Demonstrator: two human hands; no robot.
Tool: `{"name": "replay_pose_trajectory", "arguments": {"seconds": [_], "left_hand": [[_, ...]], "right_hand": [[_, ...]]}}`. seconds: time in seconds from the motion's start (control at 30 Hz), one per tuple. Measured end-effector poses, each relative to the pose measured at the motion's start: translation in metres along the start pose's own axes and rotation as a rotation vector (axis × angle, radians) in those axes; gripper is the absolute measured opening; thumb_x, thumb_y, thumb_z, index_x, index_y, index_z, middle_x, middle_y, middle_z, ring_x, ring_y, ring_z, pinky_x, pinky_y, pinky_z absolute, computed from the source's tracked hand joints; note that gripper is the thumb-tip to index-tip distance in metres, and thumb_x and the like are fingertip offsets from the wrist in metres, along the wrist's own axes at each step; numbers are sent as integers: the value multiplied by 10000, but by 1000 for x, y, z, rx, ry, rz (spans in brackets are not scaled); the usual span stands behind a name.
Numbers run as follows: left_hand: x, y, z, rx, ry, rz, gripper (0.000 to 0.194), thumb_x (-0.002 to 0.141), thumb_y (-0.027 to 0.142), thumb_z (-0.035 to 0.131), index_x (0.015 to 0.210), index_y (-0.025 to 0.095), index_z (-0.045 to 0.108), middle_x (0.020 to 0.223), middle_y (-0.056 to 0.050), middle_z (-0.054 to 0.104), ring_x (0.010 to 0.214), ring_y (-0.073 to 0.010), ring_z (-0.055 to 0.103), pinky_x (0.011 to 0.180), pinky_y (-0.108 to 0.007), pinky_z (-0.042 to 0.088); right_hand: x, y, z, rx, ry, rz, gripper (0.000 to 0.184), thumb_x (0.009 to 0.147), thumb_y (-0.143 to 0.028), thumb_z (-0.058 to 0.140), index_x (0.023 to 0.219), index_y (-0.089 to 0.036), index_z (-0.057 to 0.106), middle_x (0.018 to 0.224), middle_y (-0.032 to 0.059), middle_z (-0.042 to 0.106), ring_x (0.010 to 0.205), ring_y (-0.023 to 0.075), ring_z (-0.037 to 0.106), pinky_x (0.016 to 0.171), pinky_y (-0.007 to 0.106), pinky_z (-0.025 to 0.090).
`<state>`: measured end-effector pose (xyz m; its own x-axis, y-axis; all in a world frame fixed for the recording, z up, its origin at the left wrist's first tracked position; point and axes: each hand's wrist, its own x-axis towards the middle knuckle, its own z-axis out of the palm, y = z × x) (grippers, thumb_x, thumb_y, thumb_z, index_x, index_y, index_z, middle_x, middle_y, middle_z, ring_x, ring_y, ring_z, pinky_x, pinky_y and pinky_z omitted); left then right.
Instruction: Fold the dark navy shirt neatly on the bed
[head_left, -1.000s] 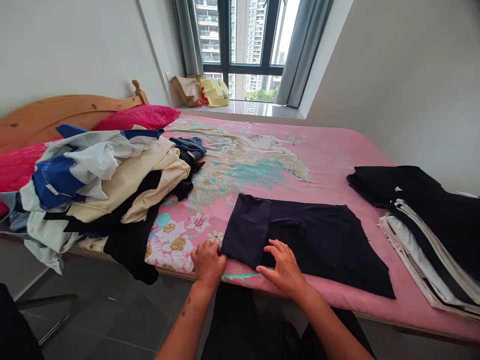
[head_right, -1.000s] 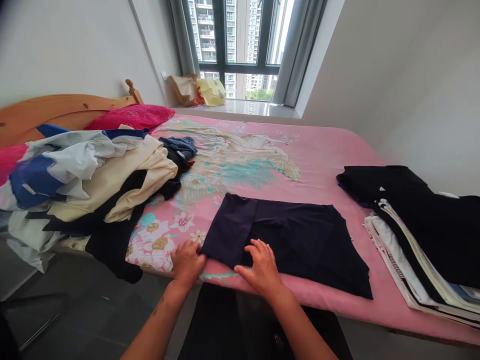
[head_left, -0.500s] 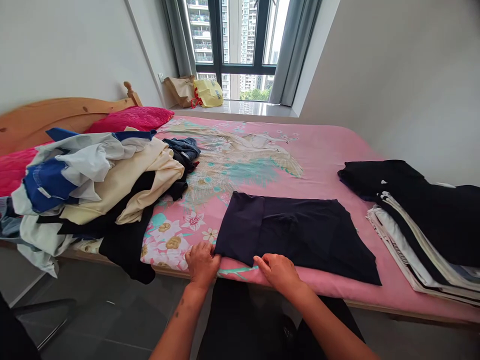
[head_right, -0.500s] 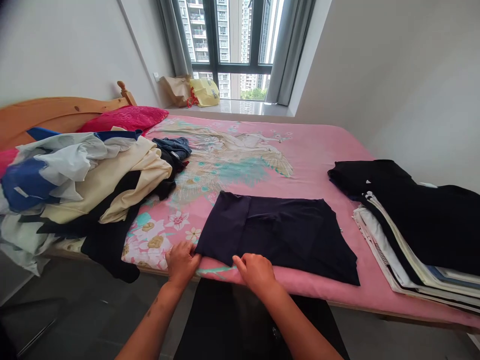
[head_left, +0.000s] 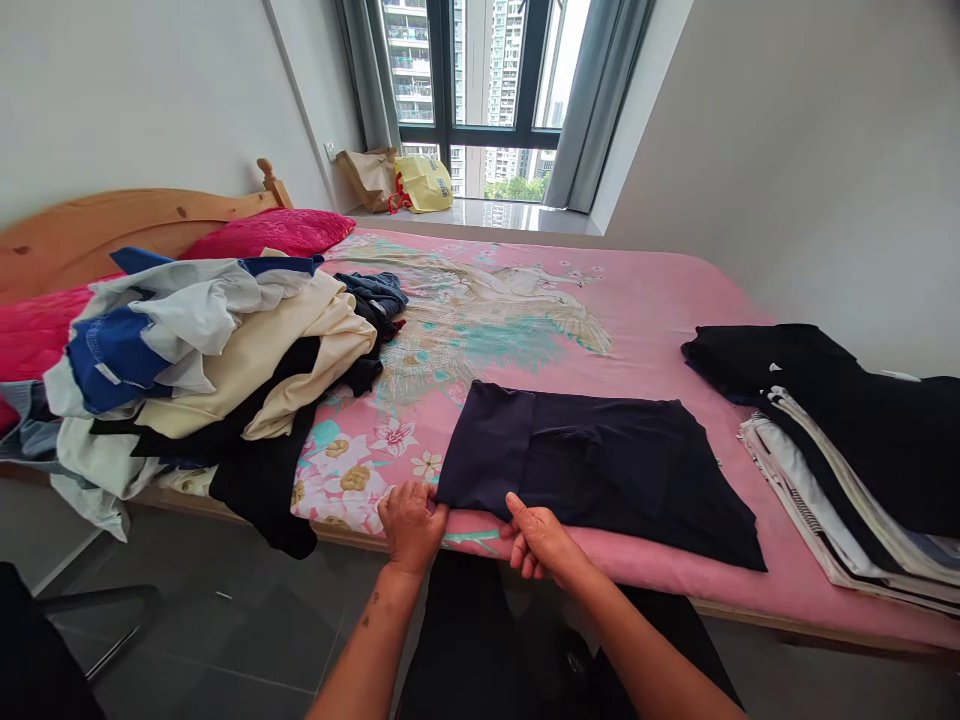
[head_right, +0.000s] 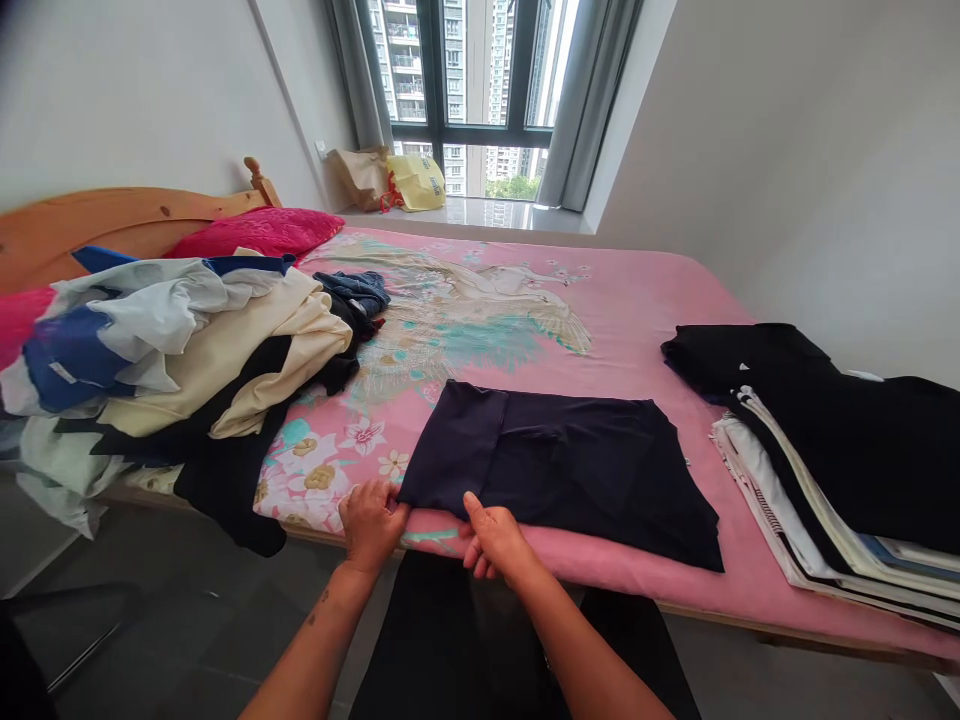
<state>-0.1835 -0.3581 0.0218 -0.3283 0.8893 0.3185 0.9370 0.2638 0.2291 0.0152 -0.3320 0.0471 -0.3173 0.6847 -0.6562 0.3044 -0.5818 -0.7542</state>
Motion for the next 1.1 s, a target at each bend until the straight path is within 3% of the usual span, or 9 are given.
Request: {"name": "replay_pose_trajectory", "arguments": {"seconds": [0.07,0.17,0.3,0.4,0.57,0.73,0.9,1.0,1.1], "left_hand": [[0,0,0,-1,0,-2,45,720,250,574,755,222,580,792,-39,602,855,-245,511,785,-368,295],[-1,-1,0,-14,-1,-4,41,719,243,576,754,223,580,792,-35,601,857,-243,510,790,-367,293],[-1,-2,1,-43,-9,-5,44,727,244,577,764,221,587,790,-35,604,848,-239,512,787,-357,298],[-2,-3,1,-73,-2,-5,65,751,257,567,798,222,593,802,-36,610,857,-238,515,796,-354,301],[-3,-3,3,-73,7,-13,96,735,240,575,828,226,596,819,-41,616,868,-244,517,817,-364,301],[-5,-6,2,-106,12,24,159,743,242,570,897,221,602,855,-45,629,883,-244,521,819,-366,309],[-7,-7,0,-107,-9,47,133,772,279,568,884,229,619,856,-45,628,891,-247,516,833,-365,309],[-8,-6,0,-101,6,42,136,778,268,562,893,229,622,866,-48,631,894,-247,517,832,-365,309],[-9,-5,1,-113,30,55,140,774,250,561,898,228,624,857,-42,633,886,-242,518,830,-365,314]], "right_hand": [[1,4,0,-1,-37,57,590,828,-680,295,782,-145,539,467,23,580,303,97,478,268,168,276],[4,6,6,106,32,-13,460,810,-613,419,804,-166,523,483,-24,563,309,81,459,285,163,265],[1,-13,8,21,158,-274,345,789,-539,484,703,-205,467,446,-66,499,326,80,423,339,186,276],[-2,-22,-4,-282,341,-474,314,814,-475,477,645,-211,484,486,-45,537,432,101,495,469,216,349],[3,1,-25,-737,450,-330,262,800,-356,494,585,-221,555,543,7,612,571,163,572,549,252,332],[1,11,-32,-665,351,-285,403,876,-487,374,635,-223,560,522,6,624,490,142,567,530,236,355],[4,8,-19,-510,241,-204,434,837,-573,411,621,-212,515,483,-2,601,410,133,553,472,224,360],[8,4,-10,-337,285,-213,341,853,-499,404,669,-220,467,455,-34,558,371,125,521,435,215,337],[7,-2,-12,-438,431,-403,322,859,-486,416,684,-221,471,483,-39,543,458,126,540,496,218,333]]}}
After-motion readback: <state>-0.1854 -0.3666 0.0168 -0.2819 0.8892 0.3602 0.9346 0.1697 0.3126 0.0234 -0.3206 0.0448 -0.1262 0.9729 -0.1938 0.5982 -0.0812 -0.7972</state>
